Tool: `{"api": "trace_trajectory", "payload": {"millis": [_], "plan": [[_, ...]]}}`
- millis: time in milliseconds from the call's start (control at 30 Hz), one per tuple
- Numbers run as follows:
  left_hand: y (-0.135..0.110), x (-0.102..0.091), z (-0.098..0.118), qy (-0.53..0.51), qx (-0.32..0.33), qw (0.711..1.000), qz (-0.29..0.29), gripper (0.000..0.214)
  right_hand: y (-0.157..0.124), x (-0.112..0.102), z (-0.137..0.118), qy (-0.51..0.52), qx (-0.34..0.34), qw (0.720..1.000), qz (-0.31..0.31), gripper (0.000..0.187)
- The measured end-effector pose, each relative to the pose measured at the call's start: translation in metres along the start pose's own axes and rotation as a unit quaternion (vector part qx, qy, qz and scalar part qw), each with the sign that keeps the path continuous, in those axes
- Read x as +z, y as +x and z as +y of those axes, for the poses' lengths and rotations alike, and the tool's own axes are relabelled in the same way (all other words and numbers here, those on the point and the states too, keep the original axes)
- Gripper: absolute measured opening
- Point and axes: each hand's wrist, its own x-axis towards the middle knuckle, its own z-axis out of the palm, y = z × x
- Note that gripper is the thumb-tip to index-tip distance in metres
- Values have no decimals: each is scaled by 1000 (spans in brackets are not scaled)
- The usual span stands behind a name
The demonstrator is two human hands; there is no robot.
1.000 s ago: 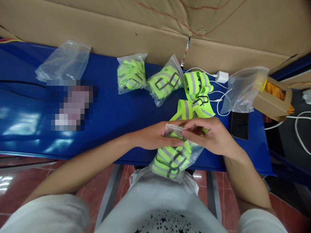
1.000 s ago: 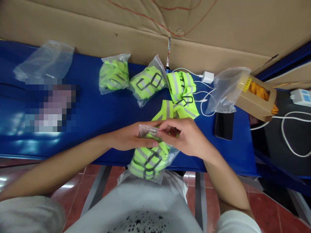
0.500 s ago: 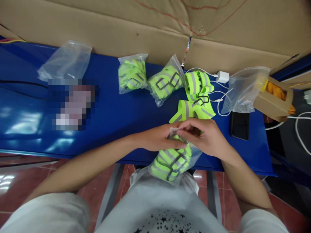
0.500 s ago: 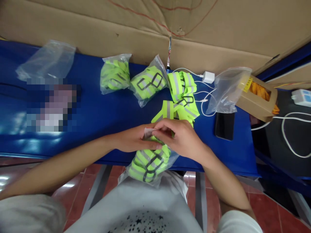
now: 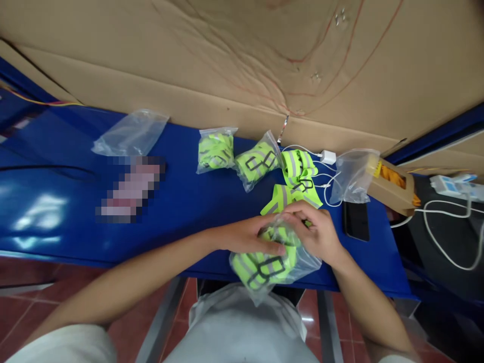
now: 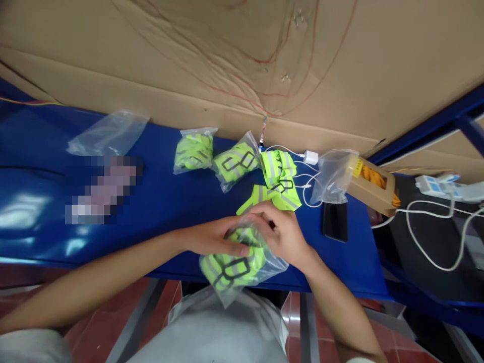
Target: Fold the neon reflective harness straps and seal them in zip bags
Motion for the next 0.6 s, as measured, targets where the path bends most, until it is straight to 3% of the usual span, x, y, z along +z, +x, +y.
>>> {"api": "trace_trajectory", "payload": {"millis": [100, 233, 333, 467, 533, 600], "plan": [[-6, -12, 11, 44, -42, 997, -40, 70, 4, -14, 5, 39, 47, 998, 32, 18], [-9, -26, 15, 34, -35, 999, 24, 71, 10, -25, 11, 13, 48, 999, -1, 25], [-9, -33, 14, -3, -48, 998, 39, 73, 11, -23, 16, -74, 16, 995, 61, 32], [-10, -39, 17, -15, -66, 997, 22, 71, 11, -23, 24, -105, 3, 984, 142, 35], [-12, -40, 20, -4, -55, 997, 53, 64, 12, -26, 27, -121, 8, 978, 171, 39], [-13, -40, 24, 2, -26, 992, 124, 64, 12, -32, 30, -143, 19, 971, 192, 44]]}}
